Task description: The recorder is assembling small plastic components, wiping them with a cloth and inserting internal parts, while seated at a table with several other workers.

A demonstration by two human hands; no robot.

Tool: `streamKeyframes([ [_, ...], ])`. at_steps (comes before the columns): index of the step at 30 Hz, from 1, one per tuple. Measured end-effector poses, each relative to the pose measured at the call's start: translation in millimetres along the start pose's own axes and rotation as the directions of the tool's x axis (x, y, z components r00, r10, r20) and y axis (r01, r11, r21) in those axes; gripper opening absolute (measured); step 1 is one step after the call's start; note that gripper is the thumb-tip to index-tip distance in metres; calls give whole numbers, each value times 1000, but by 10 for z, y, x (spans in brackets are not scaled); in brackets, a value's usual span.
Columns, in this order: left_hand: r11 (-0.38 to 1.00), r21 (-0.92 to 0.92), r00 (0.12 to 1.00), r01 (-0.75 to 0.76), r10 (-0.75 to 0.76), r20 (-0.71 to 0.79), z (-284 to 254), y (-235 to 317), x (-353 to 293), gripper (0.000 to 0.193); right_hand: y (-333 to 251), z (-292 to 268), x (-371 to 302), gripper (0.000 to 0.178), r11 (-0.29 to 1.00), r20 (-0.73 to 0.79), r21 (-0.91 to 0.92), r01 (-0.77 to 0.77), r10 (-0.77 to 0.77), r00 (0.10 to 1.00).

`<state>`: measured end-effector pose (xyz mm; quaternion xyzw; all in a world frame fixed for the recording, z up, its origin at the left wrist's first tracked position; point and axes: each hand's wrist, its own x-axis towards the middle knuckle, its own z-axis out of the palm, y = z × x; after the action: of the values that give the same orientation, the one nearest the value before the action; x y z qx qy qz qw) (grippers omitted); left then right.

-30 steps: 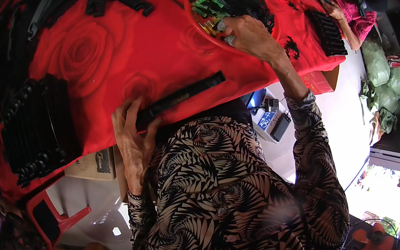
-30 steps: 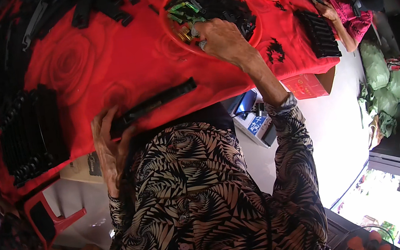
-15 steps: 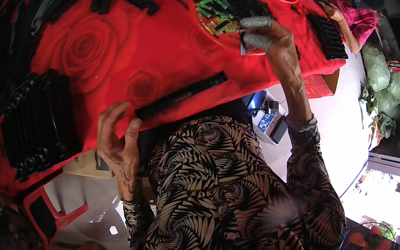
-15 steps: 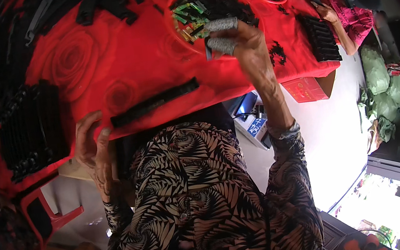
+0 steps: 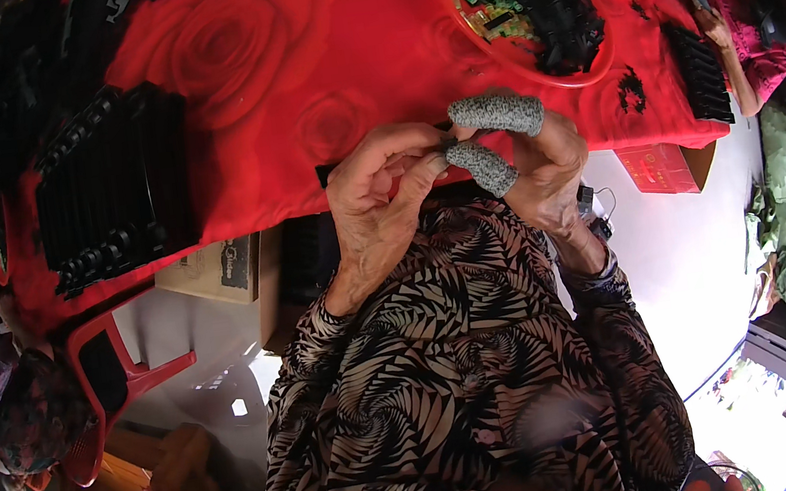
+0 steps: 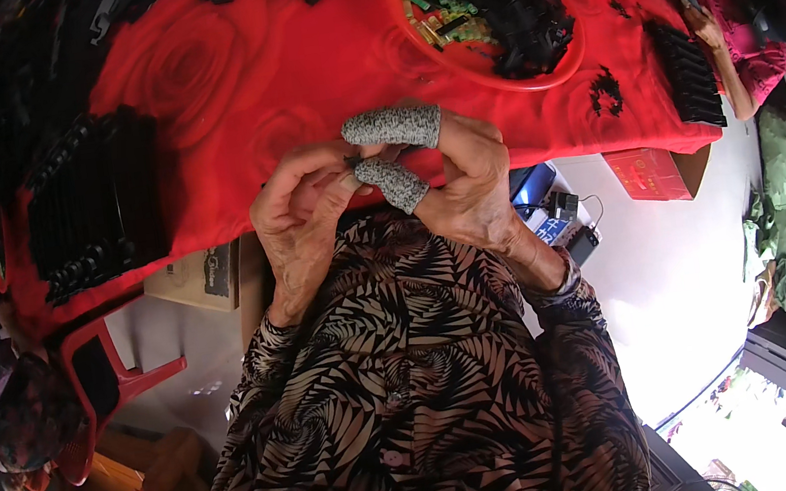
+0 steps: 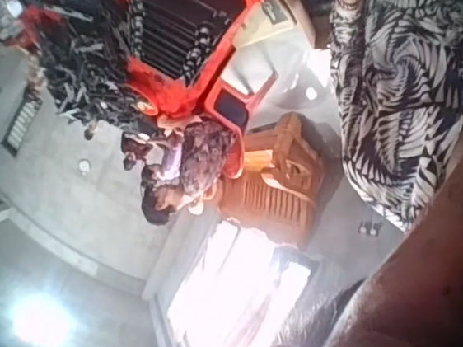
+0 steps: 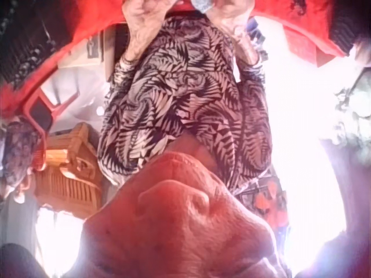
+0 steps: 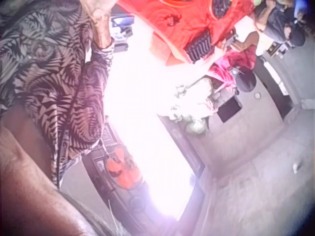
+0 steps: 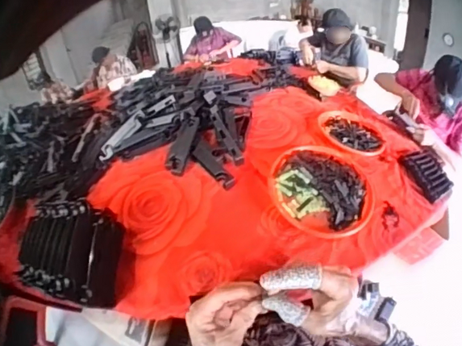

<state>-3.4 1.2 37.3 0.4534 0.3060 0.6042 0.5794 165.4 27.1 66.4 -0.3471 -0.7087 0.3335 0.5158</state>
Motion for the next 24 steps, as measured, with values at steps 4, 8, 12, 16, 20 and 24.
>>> streamKeyframes([
  [4,988,76,991,-133,132,8,-61,-62,-12,22,36,33,-45,37,999,-2,4,37,-37,999],
  [8,863,369,935,-345,350,56,-120,-55,21,21,55,45,-59,40,984,5,-133,116,-116,993],
  [12,661,624,884,-417,455,108,-162,-5,35,21,50,71,-121,42,994,-40,-67,85,-88,995],
  [16,662,643,895,-384,438,84,-178,-17,10,21,51,30,-155,43,990,-48,-76,115,-119,992],
  [20,630,666,890,-401,441,118,-169,-25,9,23,51,9,-133,41,957,17,-163,239,-239,971],
  [24,624,673,897,-398,418,142,-187,-49,9,23,52,3,-156,39,954,37,-181,241,-238,971],
])
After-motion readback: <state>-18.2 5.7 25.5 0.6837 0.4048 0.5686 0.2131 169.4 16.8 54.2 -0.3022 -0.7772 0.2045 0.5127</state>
